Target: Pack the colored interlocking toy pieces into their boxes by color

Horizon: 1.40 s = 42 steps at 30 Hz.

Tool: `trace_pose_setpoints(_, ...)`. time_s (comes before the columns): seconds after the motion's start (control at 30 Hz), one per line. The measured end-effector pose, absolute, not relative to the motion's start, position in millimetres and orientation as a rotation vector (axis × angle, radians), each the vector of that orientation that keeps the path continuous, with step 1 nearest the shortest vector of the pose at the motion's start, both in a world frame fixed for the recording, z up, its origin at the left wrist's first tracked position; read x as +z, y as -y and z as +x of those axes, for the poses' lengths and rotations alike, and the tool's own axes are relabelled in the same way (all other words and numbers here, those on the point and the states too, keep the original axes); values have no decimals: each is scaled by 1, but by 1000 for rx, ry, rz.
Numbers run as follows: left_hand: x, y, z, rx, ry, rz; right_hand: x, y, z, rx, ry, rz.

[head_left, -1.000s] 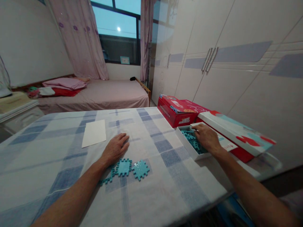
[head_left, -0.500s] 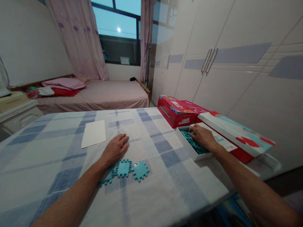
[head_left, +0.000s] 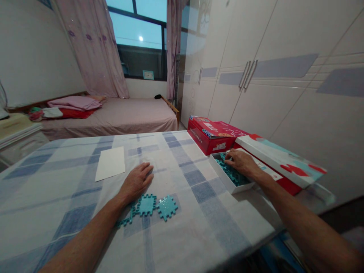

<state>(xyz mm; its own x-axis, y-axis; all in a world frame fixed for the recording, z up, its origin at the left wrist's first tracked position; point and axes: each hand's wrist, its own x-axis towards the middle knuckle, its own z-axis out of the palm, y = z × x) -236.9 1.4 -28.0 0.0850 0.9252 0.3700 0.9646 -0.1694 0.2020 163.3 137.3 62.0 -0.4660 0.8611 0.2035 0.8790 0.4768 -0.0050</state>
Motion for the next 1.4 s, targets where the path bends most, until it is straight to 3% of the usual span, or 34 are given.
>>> trace_pose_setpoints(0.23, -29, -2, -238, -707, 1949, -2234, 54, -139, 150, 23, 2556, -1491)
trace_pose_setpoints(0.63, -23, 2, -232, -696, 1975, -2242, 62, -113, 150, -112, 2289, -1367)
trace_pose_setpoints(0.73, -20, 1, -230, -670, 1973, -2246, 77, -80, 123, 93, 2264, -1199)
trace_pose_setpoints(0.87, -22, 1, -231, -684, 1971, -2241, 75, -20, 63, 538, 2624, -930)
trace_pose_setpoints(1.1, -27, -1, -235, -725, 1971, -2230, 45, 12, -1, 412, 2956, -831)
trace_pose_setpoints(1.33, -24, -1, -233, -704, 1972, -2237, 52, 5, 26, 881, 2604, -917)
trace_pose_setpoints(1.4, -24, -1, -234, -666, 1985, -2232, 61, -12, 50, 861, 2423, -994)
